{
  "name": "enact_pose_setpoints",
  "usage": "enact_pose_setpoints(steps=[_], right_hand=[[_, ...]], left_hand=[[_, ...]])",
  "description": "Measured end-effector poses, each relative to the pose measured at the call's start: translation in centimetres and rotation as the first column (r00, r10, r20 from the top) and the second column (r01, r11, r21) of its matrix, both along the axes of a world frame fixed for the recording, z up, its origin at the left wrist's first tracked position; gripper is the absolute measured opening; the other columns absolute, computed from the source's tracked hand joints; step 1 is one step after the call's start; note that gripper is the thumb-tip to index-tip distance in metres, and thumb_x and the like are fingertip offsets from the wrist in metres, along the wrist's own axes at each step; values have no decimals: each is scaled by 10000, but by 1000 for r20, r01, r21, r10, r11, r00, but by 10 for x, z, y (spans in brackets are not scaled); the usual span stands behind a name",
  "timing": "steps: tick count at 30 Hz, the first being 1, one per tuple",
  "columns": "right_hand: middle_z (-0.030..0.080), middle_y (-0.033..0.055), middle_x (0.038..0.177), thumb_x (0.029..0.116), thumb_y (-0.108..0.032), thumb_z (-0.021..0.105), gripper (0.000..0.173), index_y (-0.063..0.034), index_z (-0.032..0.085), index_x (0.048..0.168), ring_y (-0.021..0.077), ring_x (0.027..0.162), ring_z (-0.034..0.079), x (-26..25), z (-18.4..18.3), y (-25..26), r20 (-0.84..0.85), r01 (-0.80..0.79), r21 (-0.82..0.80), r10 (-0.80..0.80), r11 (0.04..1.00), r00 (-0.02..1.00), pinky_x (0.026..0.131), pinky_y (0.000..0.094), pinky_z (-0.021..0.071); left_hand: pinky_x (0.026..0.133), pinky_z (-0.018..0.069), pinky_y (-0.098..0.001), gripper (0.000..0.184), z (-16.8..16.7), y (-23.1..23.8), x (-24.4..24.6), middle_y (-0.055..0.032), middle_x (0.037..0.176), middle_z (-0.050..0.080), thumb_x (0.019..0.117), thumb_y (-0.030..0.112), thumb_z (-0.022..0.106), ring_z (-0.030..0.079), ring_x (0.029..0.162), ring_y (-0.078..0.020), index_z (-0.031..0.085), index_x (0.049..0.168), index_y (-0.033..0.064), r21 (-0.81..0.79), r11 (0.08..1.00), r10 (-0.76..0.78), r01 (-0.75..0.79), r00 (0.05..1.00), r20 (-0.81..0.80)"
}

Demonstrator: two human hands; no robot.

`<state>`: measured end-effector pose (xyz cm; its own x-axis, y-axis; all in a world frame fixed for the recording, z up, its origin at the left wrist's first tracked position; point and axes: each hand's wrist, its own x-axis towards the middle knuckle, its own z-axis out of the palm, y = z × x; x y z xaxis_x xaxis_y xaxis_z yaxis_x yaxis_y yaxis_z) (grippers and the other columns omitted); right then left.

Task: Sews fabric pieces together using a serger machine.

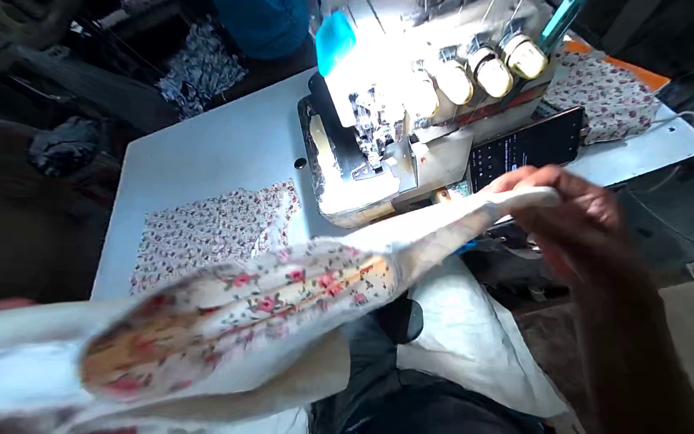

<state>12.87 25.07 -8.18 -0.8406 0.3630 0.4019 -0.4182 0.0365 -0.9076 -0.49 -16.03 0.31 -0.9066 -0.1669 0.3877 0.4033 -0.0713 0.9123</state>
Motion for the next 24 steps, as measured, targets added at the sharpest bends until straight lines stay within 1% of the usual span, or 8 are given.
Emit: enact_pose_setpoints(steps=[3,6,7,10,14,17,19,24], right_hand=[[702,-75,1008,963,-121,664,120,-128,672,1082,-8,853,675,-29,27,-7,-48,212,162,-207,964,977,748,162,592],[712,72,993,967,-34,659,147,-24,695,1109,79,836,679,-63,37,-33,-31,296,491,-323,820,946,743,233,564],[717,111,964,964,-29,666,141,-18,713,1096,147,810,689,-74,35,-41,-31,299,545,-337,784,941,723,306,571],[696,95,833,969,-129,693,102,-56,731,1029,201,723,657,-103,31,-54,8,286,578,-356,764,934,653,391,531],[632,43,753,970,-123,690,61,-65,687,987,110,594,559,-109,33,-61,-1,225,502,-260,835,966,533,270,454],[578,18,721,1019,-135,616,82,-68,663,1020,62,546,496,-105,26,-66,45,228,390,-266,892,963,475,203,394],[587,-3,720,1004,-196,645,120,-99,641,1074,49,547,527,-98,15,-71,132,249,312,-301,917,944,462,198,425],[725,-6,829,891,-38,748,223,-48,680,1104,40,681,691,-82,-18,-89,190,281,-121,-256,952,948,626,191,595]], left_hand=[[925,559,-249,362,-39,4,-38,9,1157,649,1055,174,528,655,1039,-34,468,1363,-6,-464,885,101,40,956,274],[1089,395,-621,528,-70,-2,-82,-350,1405,529,1014,200,609,520,1316,-462,504,1403,-141,-871,460,104,171,964,244],[1096,358,-673,549,-73,0,-93,-367,1489,442,1025,200,594,443,1376,-521,467,1456,-115,-897,383,30,220,968,250],[1092,455,-532,587,-55,53,-92,-251,1538,457,1026,302,575,488,1398,-377,461,1501,-23,-860,453,-189,234,968,163],[1106,467,-375,724,-23,141,-77,-121,1465,565,951,537,634,554,1336,-182,541,1447,17,-827,432,-583,360,811,49],[870,551,-317,417,-17,185,-79,-60,1062,724,912,375,737,687,966,-120,724,1174,50,-879,384,-641,282,766,-34],[657,492,-193,173,-14,199,-85,16,811,667,983,261,680,602,700,-18,725,965,96,-870,391,-632,299,775,-18],[485,364,-144,114,-5,199,-85,25,717,575,1026,206,621,446,515,3,657,1010,99,-883,399,-576,246,817,-33]])
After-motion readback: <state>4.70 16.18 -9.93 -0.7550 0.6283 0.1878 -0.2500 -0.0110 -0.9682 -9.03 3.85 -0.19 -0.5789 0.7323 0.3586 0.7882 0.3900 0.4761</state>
